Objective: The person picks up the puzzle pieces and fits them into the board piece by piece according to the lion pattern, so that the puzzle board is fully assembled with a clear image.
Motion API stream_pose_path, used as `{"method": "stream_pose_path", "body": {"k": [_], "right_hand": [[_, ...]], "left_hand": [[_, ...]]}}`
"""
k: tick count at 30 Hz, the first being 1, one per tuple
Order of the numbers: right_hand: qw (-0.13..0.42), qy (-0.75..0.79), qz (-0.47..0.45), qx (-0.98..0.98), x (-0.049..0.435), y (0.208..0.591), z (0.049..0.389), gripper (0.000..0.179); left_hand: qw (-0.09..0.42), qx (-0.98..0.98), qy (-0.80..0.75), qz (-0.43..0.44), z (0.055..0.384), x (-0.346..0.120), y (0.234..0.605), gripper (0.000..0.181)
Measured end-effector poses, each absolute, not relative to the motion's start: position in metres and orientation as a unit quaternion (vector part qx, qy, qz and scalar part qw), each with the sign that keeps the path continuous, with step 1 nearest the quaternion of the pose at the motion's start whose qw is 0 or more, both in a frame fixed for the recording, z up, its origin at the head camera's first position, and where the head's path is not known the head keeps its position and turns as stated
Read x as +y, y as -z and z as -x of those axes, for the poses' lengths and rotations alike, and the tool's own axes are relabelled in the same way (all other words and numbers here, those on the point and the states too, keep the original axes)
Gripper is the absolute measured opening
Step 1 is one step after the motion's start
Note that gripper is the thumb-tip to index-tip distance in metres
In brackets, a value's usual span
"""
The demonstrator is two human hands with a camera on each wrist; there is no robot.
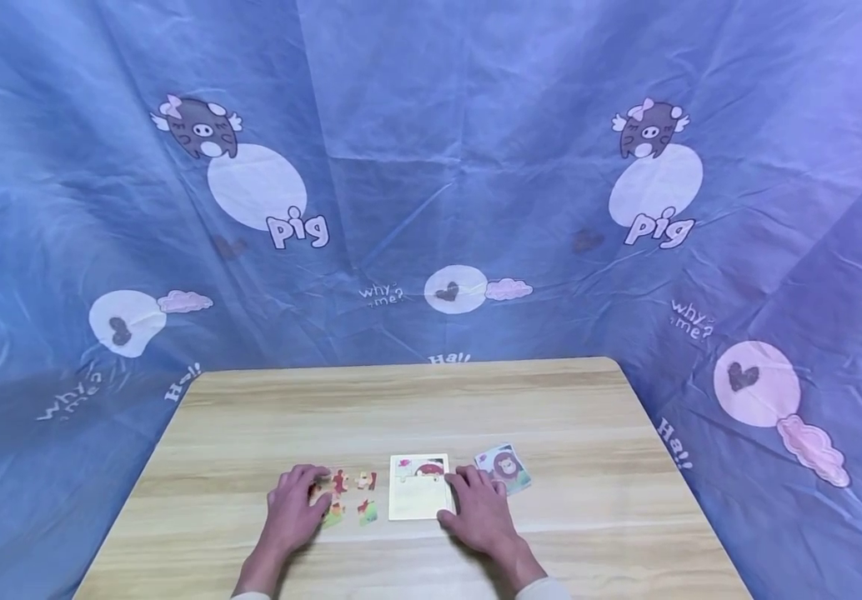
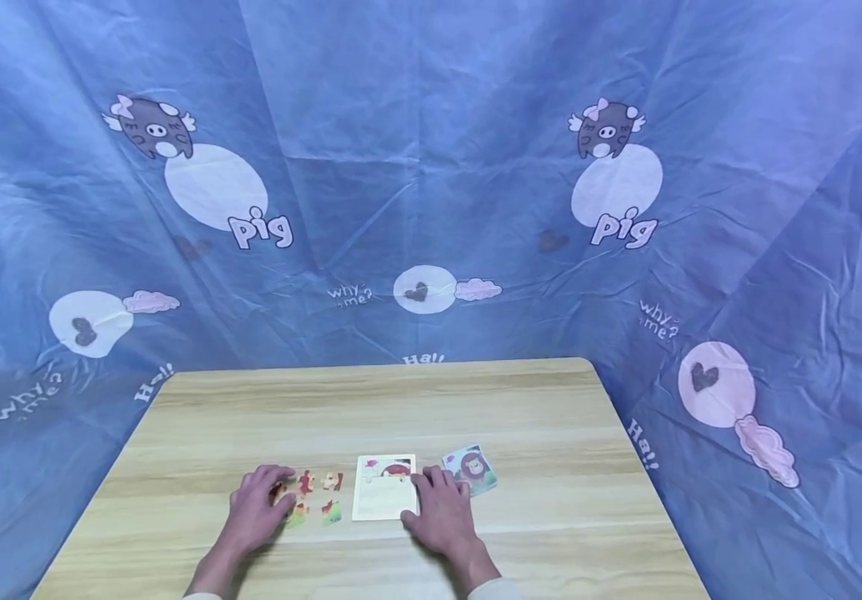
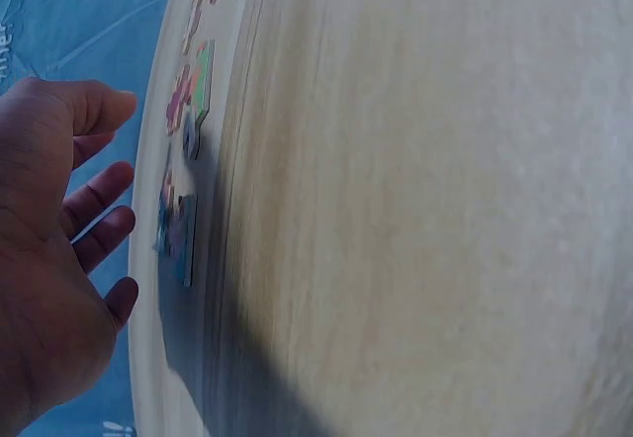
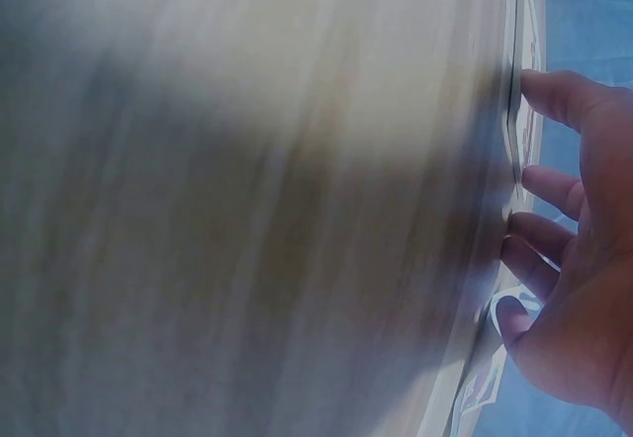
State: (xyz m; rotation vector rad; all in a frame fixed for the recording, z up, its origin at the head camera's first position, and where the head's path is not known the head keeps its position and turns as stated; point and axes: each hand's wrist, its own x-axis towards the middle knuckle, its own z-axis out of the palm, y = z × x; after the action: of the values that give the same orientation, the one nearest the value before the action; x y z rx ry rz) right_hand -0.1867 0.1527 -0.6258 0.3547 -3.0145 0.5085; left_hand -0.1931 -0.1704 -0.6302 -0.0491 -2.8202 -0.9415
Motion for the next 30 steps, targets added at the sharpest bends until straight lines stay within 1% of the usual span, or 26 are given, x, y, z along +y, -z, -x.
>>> {"method": "stream_pose_path", "body": {"k": [5,11,14,21,30], "right_hand": [[0.033,-0.166,-0.116,-0.979,0.153,0.627,0.188,0.063],[0.034,-0.169,-0.114,-0.978,0.154,0.629,0.189,0.063],[0.037,-0.169,-0.116,-0.978,0.153,0.63,0.189,0.063],[0.038,-0.173,-0.114,-0.977,0.152,0.631,0.188,0.062],[0.034,-0.177,-0.112,-0.977,0.152,0.629,0.188,0.062]], "left_hand": [[0.093,-0.947,0.306,0.011,0.193,-0.176,0.633,0.039],[0.082,-0.952,0.294,-0.003,0.192,-0.184,0.636,0.038],[0.074,-0.955,0.286,-0.016,0.192,-0.188,0.636,0.037],[0.032,-0.962,0.268,-0.041,0.192,-0.197,0.634,0.04],[0.029,-0.965,0.258,-0.048,0.192,-0.202,0.633,0.036]]}}
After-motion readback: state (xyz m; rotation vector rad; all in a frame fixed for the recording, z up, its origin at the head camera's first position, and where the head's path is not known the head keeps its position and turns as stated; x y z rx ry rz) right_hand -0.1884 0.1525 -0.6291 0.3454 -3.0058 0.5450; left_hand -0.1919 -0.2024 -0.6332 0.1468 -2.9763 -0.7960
